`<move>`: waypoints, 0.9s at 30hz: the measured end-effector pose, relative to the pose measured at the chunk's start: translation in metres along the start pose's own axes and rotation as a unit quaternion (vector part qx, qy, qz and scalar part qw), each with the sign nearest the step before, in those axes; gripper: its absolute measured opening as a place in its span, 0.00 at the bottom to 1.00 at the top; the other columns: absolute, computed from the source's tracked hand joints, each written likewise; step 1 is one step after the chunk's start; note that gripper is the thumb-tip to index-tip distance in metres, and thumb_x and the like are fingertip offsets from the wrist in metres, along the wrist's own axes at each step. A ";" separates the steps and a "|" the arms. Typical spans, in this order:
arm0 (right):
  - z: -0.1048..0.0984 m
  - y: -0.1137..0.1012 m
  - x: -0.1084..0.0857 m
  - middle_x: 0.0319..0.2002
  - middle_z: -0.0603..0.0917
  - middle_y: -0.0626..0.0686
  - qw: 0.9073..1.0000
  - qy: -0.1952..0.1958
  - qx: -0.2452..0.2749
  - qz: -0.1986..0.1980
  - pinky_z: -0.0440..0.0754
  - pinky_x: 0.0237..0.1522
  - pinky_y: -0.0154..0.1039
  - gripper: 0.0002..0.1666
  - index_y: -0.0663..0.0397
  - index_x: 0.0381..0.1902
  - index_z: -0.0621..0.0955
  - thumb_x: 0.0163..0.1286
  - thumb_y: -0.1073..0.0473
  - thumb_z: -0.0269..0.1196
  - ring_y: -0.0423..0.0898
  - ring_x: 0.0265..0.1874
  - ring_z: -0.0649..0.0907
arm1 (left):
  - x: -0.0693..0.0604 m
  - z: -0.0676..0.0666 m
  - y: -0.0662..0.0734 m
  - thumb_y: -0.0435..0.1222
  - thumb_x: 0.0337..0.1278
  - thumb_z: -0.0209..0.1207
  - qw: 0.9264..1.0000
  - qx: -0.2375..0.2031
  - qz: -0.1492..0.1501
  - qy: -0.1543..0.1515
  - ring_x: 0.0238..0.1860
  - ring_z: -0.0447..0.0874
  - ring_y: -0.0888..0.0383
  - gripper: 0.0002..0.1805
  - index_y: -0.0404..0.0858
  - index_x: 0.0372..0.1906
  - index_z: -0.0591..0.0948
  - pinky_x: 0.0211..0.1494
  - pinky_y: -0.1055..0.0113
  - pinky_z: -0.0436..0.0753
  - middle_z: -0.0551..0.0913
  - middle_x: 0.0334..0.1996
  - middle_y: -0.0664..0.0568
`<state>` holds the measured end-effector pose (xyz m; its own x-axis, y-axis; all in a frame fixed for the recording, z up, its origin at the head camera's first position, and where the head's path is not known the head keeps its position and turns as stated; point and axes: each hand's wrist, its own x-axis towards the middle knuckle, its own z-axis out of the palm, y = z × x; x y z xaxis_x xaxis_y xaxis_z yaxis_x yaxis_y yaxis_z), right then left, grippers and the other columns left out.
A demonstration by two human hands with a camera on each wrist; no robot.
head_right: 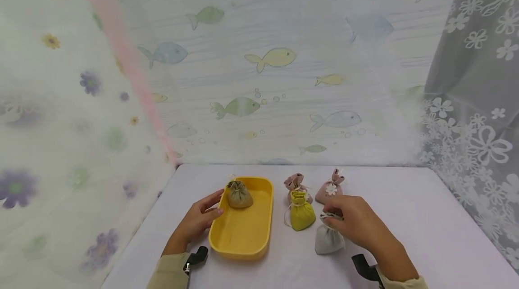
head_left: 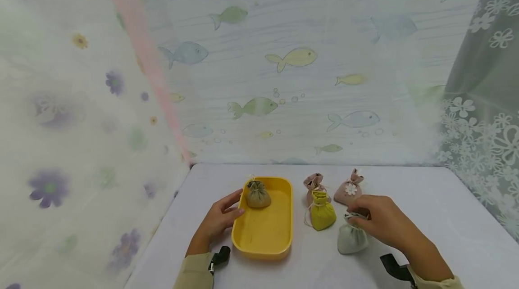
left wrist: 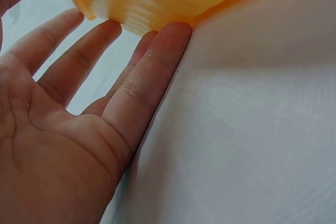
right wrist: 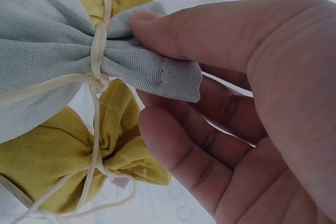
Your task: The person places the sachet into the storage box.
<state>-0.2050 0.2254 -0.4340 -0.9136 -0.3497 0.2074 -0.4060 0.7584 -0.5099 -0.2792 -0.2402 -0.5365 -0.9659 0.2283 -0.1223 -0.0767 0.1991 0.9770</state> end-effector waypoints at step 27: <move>0.004 -0.002 0.002 0.36 0.86 0.35 0.999 0.027 -0.015 -0.030 0.85 0.35 0.29 0.14 0.35 0.37 0.87 0.60 0.61 0.77 0.29 0.35 0.83 | 0.001 0.002 -0.001 0.46 0.64 0.70 1.000 -0.002 0.005 0.004 0.71 0.75 0.45 0.37 0.63 0.75 0.70 0.60 0.54 0.87 0.68 0.78 0.52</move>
<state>-0.2056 0.2210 -0.4362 -0.8870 -0.3656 0.2820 -0.4600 0.7529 -0.4707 -0.2793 -0.2384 -0.5383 -0.9683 0.2234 -0.1118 -0.0682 0.1940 0.9786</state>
